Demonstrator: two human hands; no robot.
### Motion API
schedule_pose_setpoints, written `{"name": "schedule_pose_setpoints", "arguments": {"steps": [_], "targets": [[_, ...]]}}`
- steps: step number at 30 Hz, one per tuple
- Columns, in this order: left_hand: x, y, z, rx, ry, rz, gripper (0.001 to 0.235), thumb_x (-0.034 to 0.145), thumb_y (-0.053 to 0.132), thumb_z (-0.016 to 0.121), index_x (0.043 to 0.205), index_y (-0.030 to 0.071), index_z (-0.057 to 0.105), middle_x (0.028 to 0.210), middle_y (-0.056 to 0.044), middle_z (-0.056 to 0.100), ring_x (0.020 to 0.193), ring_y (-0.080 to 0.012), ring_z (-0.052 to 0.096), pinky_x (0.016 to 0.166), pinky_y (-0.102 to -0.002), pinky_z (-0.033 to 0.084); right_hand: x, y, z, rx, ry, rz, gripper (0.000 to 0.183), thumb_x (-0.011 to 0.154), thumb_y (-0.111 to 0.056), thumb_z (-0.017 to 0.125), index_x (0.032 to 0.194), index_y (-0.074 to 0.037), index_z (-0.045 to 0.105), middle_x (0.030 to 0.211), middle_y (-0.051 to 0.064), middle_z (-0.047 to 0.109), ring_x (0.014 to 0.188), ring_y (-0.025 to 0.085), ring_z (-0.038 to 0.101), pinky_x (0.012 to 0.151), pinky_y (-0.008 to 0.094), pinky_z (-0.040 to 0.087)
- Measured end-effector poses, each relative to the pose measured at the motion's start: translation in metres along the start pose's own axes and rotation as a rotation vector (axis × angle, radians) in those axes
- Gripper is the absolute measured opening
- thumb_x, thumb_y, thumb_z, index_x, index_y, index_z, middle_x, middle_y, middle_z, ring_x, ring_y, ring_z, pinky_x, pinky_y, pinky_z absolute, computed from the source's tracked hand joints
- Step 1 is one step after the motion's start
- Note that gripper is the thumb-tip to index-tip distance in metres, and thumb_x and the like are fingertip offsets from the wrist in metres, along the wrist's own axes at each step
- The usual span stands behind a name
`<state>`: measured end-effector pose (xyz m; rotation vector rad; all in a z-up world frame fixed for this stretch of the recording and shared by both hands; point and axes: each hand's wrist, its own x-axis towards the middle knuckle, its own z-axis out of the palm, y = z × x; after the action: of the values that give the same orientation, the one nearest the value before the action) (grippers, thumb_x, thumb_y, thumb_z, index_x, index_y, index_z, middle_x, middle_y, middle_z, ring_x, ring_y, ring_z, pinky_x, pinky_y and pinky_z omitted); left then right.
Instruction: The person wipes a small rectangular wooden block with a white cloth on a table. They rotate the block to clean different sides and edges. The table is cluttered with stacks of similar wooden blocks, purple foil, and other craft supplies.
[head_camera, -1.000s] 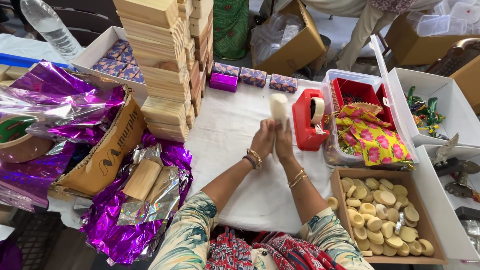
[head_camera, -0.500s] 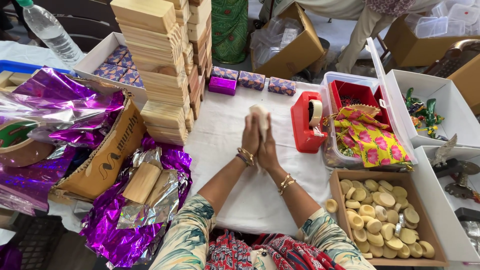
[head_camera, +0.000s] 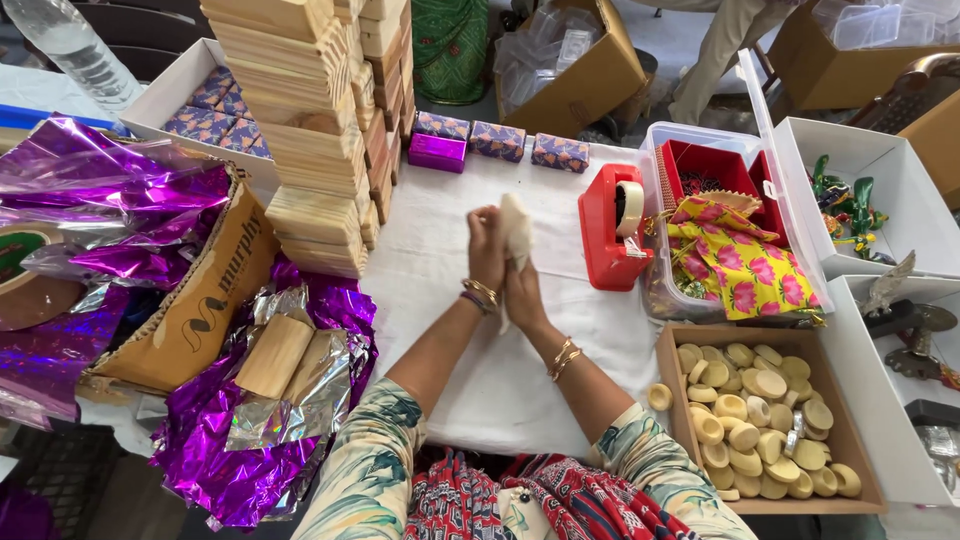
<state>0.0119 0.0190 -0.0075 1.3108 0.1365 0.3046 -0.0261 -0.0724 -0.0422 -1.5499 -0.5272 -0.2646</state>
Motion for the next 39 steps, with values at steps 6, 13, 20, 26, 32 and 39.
{"name": "schedule_pose_setpoints", "arguments": {"steps": [6, 13, 20, 26, 32, 39], "targets": [[0.003, -0.013, 0.003, 0.142, 0.034, 0.094, 0.074, 0.091, 0.079, 0.044, 0.111, 0.009, 0.060, 0.098, -0.012, 0.062, 0.090, -0.0243, 0.063, 0.074, -0.038, 0.056, 0.002, -0.001, 0.000, 0.319, -0.004, 0.195, 0.053, 0.110, -0.033, 0.043, 0.152, -0.001, 0.036, 0.141, 0.011, 0.053, 0.128, 0.016, 0.052, 0.108, 0.030, 0.044], [-0.033, 0.017, 0.018, 0.374, 0.053, 0.308, 0.070, 0.096, 0.072, 0.048, 0.114, 0.005, 0.059, 0.110, -0.017, 0.060, 0.109, -0.0291, 0.050, 0.099, -0.045, 0.043, 0.007, -0.030, -0.016, 0.487, 0.131, 0.330, 0.064, 0.105, -0.052, 0.041, 0.146, -0.003, 0.041, 0.133, 0.011, 0.057, 0.119, 0.017, 0.059, 0.096, 0.030, 0.053], [-0.011, 0.017, -0.001, -0.027, 0.070, 0.263, 0.066, 0.100, 0.067, 0.047, 0.109, 0.003, 0.060, 0.098, -0.009, 0.060, 0.090, -0.0168, 0.054, 0.079, -0.032, 0.049, 0.006, -0.036, -0.003, 0.188, -0.029, 0.283, 0.052, 0.108, -0.044, 0.047, 0.129, 0.002, 0.059, 0.107, 0.005, 0.068, 0.096, 0.012, 0.064, 0.079, 0.027, 0.053], [-0.004, 0.016, -0.009, -0.228, 0.026, 0.166, 0.065, 0.102, 0.067, 0.048, 0.110, 0.004, 0.062, 0.093, -0.005, 0.060, 0.080, -0.0109, 0.056, 0.068, -0.025, 0.050, 0.007, -0.060, -0.006, -0.236, -0.036, 0.224, 0.046, 0.107, -0.040, 0.055, 0.101, 0.005, 0.067, 0.074, 0.009, 0.067, 0.070, 0.015, 0.061, 0.065, 0.031, 0.051], [-0.007, 0.037, -0.002, -0.212, -0.037, 0.115, 0.061, 0.086, 0.055, 0.071, 0.122, 0.008, 0.056, 0.108, -0.007, 0.066, 0.093, -0.0126, 0.066, 0.076, -0.028, 0.059, 0.020, -0.110, -0.016, -0.507, 0.069, -0.220, 0.043, 0.099, -0.037, 0.067, 0.108, 0.004, 0.062, 0.084, 0.014, 0.068, 0.075, 0.014, 0.066, 0.065, 0.033, 0.052], [0.026, 0.010, -0.028, -0.164, 0.080, -0.024, 0.060, 0.087, 0.053, 0.073, 0.124, 0.007, 0.061, 0.111, -0.010, 0.070, 0.098, -0.0173, 0.069, 0.081, -0.032, 0.061, 0.024, -0.079, -0.029, -0.231, 0.161, -0.003, 0.027, 0.101, -0.014, 0.056, 0.124, -0.002, 0.065, 0.087, 0.001, 0.067, 0.076, 0.007, 0.056, 0.072, 0.025, 0.050]]}}
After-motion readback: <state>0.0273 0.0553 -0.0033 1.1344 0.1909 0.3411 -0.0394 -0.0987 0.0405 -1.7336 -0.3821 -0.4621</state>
